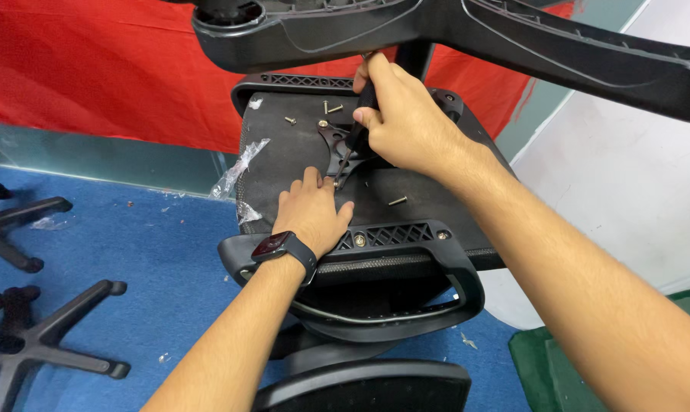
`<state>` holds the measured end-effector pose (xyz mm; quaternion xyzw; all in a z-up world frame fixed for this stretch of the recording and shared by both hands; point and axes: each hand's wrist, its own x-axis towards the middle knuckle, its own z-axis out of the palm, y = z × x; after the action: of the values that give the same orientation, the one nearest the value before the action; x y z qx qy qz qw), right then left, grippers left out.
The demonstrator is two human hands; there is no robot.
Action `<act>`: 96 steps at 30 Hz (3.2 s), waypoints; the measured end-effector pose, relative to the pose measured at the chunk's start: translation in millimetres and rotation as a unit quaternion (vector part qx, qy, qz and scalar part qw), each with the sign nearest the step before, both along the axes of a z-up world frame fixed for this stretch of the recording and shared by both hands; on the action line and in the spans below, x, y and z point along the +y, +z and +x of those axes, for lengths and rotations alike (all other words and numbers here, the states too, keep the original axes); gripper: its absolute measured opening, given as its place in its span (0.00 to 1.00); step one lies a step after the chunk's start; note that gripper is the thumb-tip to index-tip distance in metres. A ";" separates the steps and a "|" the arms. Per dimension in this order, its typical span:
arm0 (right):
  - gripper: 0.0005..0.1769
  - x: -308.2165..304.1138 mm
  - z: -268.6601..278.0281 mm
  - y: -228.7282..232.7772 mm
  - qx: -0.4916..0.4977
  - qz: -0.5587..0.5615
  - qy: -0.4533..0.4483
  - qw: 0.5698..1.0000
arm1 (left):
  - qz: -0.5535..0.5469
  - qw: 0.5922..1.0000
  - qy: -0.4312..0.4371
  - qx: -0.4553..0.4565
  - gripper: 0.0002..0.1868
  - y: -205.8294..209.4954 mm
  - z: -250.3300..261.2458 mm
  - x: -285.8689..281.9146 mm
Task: The person uses a screwdriver to attach the seat to the chair base by tightening multiple screws around the central gas lift. The person then secures the armrests to the seat frame with additional screws.
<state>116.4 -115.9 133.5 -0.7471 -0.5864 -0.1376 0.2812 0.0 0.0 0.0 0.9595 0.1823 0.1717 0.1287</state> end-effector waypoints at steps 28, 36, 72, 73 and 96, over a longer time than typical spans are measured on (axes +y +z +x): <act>0.21 39.9 14.5 2.7 -0.083 -0.048 -0.096 0.991 | -0.005 1.000 0.005 -0.008 0.30 1.9 -2.8 -2.3; 0.17 39.9 24.6 0.0 -0.102 0.027 -0.007 0.994 | -0.008 1.000 0.003 0.009 0.29 3.1 -4.0 -2.1; 0.20 33.8 10.0 10.3 -0.007 -0.035 -0.092 0.995 | 0.027 1.000 0.004 0.008 0.30 1.4 -3.8 -4.5; 0.20 34.2 12.4 9.0 -0.023 -0.037 -0.091 0.995 | 0.024 1.000 0.003 0.009 0.29 0.9 -4.2 -4.5; 0.15 23.0 15.9 16.0 0.035 -0.051 -0.015 0.998 | 0.028 1.000 -0.002 -0.003 0.29 0.8 -5.5 -6.3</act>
<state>132.3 -92.9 149.5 -0.7734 -0.5711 -0.0859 0.2612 -5.5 -6.3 0.8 0.9626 0.1756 0.1789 0.1029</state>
